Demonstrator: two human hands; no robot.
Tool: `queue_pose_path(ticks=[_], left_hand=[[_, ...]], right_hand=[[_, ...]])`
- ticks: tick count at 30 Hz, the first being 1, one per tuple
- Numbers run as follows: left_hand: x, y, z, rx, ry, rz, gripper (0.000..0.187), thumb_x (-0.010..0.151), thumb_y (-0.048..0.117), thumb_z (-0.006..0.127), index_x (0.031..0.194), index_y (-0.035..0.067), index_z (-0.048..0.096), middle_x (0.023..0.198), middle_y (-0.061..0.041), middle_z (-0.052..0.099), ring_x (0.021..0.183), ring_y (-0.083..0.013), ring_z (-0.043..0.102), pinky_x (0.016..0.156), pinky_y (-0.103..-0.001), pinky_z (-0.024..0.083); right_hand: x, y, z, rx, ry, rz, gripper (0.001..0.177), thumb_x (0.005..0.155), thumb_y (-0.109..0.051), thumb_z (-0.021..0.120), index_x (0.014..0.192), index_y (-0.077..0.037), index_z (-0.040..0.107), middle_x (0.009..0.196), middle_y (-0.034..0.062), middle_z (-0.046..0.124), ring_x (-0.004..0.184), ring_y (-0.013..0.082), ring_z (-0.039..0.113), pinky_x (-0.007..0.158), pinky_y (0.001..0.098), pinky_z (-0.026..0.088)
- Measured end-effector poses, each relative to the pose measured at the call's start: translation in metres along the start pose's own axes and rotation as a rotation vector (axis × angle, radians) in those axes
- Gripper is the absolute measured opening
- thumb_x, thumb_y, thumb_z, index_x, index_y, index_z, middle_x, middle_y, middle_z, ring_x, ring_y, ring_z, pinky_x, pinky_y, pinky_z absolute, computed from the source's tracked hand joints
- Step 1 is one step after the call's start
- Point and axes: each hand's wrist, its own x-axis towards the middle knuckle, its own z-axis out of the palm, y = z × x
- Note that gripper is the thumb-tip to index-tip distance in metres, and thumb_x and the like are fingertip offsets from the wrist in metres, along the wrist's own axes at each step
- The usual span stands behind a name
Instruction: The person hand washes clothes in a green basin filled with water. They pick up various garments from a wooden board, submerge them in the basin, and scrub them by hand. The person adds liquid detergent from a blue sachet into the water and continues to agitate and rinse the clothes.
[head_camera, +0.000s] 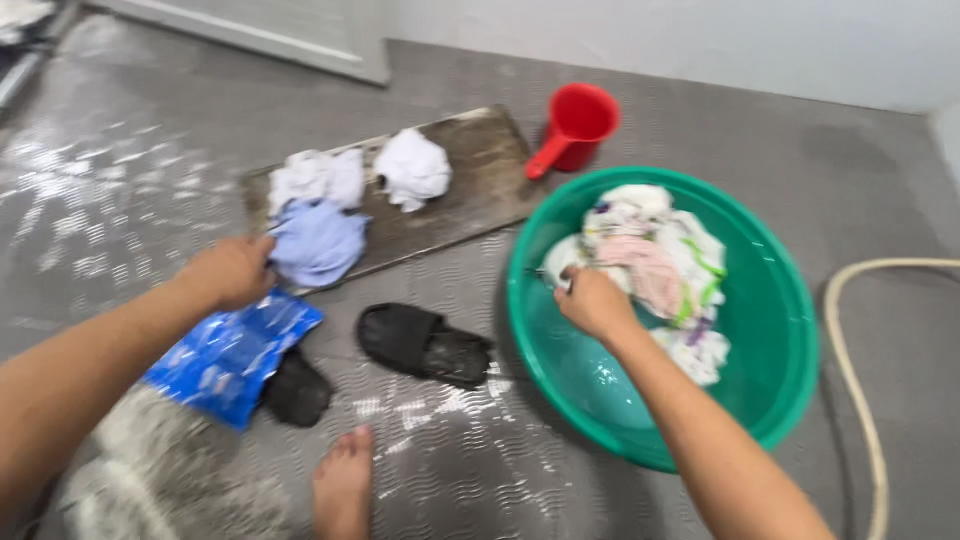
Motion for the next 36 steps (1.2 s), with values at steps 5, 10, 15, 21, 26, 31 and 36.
queue_pose_path(ticks=[5, 10, 15, 21, 26, 31, 36], left_hand=[[0.013, -0.116, 0.113, -0.221, -0.175, -0.387, 0.093, 0.082, 0.063, 0.075, 0.145, -0.002, 0.053, 0.146, -0.03, 0.056, 0.133, -0.0423, 0.059, 0.11, -0.047, 0.049], [-0.024, -0.11, 0.179, -0.338, -0.3, -0.47, 0.137, 0.068, 0.083, 0.079, 0.162, 0.004, 0.019, 0.163, -0.03, 0.024, 0.152, -0.0455, 0.023, 0.123, -0.055, 0.023], [-0.066, -0.039, 0.13, -0.34, -0.086, -0.297, 0.112, 0.073, 0.073, 0.071, 0.162, 0.023, 0.024, 0.17, -0.02, 0.008, 0.155, -0.0442, 0.008, 0.121, -0.063, 0.015], [-0.052, 0.037, 0.038, -0.231, 0.455, 0.28, 0.085, 0.083, 0.051, 0.07, 0.153, 0.013, 0.039, 0.164, -0.024, 0.02, 0.153, -0.0465, 0.018, 0.12, -0.063, 0.02], [-0.016, 0.13, -0.067, -0.196, 0.608, 0.526, 0.084, 0.084, 0.045, 0.071, 0.154, 0.012, 0.04, 0.165, -0.023, 0.019, 0.152, -0.0467, 0.019, 0.117, -0.065, 0.021], [-0.004, 0.231, -0.16, -0.174, 0.728, 0.73, 0.083, 0.086, 0.045, 0.07, 0.156, 0.012, 0.039, 0.165, -0.025, 0.018, 0.15, -0.0487, 0.021, 0.117, -0.064, 0.023], [-0.02, 0.331, -0.227, -0.148, 0.77, 0.908, 0.082, 0.087, 0.044, 0.07, 0.154, 0.01, 0.04, 0.164, -0.027, 0.018, 0.149, -0.0485, 0.022, 0.116, -0.064, 0.025]], right_hand=[[-0.001, -0.081, -0.034, 0.107, 0.034, -0.233, 0.034, 0.086, -0.026, 0.066, 0.11, -0.003, 0.074, 0.102, 0.0211, 0.075, 0.094, 0.0392, 0.072, 0.088, 0.0466, 0.055], [0.009, -0.08, -0.033, 0.107, -0.078, -0.235, 0.033, 0.087, -0.025, 0.065, 0.112, -0.005, 0.074, 0.101, 0.0195, 0.076, 0.094, 0.0348, 0.074, 0.088, 0.0435, 0.057], [0.018, -0.043, -0.031, -0.035, -0.164, -0.248, 0.036, 0.086, -0.024, 0.065, 0.117, -0.006, 0.073, 0.11, 0.0181, 0.074, 0.099, 0.0341, 0.073, 0.093, 0.0435, 0.055], [0.028, 0.015, -0.067, -0.294, -0.085, -0.155, 0.049, 0.084, -0.027, 0.07, 0.13, -0.009, 0.066, 0.126, 0.0201, 0.065, 0.114, 0.0396, 0.064, 0.101, 0.0472, 0.049], [0.0, 0.062, -0.118, -0.348, 0.058, -0.035, 0.058, 0.085, -0.026, 0.069, 0.14, -0.01, 0.058, 0.137, 0.0218, 0.056, 0.124, 0.0409, 0.057, 0.103, 0.0486, 0.048], [-0.055, 0.116, -0.198, -0.367, 0.289, 0.149, 0.061, 0.085, -0.029, 0.072, 0.141, -0.009, 0.058, 0.141, 0.026, 0.052, 0.125, 0.0444, 0.055, 0.103, 0.0496, 0.047], [-0.149, 0.171, -0.27, -0.306, 0.444, 0.523, 0.062, 0.09, -0.029, 0.07, 0.145, -0.007, 0.053, 0.143, 0.0255, 0.05, 0.131, 0.0448, 0.05, 0.104, 0.0529, 0.046]])
